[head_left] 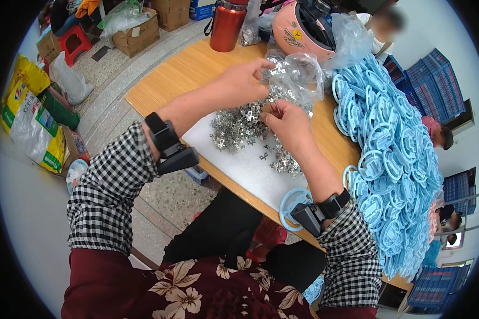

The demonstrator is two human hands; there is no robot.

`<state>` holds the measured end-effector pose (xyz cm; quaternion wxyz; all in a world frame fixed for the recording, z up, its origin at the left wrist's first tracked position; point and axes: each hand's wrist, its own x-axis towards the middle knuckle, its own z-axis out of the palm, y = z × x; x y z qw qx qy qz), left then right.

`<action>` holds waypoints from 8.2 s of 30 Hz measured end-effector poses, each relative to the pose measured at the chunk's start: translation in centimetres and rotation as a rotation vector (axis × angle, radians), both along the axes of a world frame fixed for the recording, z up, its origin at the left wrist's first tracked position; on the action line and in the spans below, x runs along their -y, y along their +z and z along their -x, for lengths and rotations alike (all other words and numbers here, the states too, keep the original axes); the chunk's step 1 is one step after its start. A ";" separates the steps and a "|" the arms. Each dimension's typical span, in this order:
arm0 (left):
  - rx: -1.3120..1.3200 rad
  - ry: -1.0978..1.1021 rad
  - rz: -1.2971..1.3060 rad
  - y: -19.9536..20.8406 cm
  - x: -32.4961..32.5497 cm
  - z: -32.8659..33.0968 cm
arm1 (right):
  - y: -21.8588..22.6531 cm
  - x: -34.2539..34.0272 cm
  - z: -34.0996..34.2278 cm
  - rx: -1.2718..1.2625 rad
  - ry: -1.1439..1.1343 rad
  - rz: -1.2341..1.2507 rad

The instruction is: Assembling decorative blue plastic rings by inserting small silver-colored metal pieces into slots using a needle tool.

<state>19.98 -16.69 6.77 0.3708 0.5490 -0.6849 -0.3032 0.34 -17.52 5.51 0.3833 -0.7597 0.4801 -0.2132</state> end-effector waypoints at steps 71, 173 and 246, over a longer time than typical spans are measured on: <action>0.243 0.250 0.434 -3.1 -2.4 -4.6 | 5.3 -14.7 16.9 0.169 -0.431 0.297; -0.520 -0.286 -0.369 -4.7 -18.1 17.4 | -0.7 -20.5 18.4 0.408 -0.369 -0.198; 0.006 -0.423 0.149 -5.5 -18.6 17.9 | -1.2 -24.8 18.6 0.563 -0.428 -0.340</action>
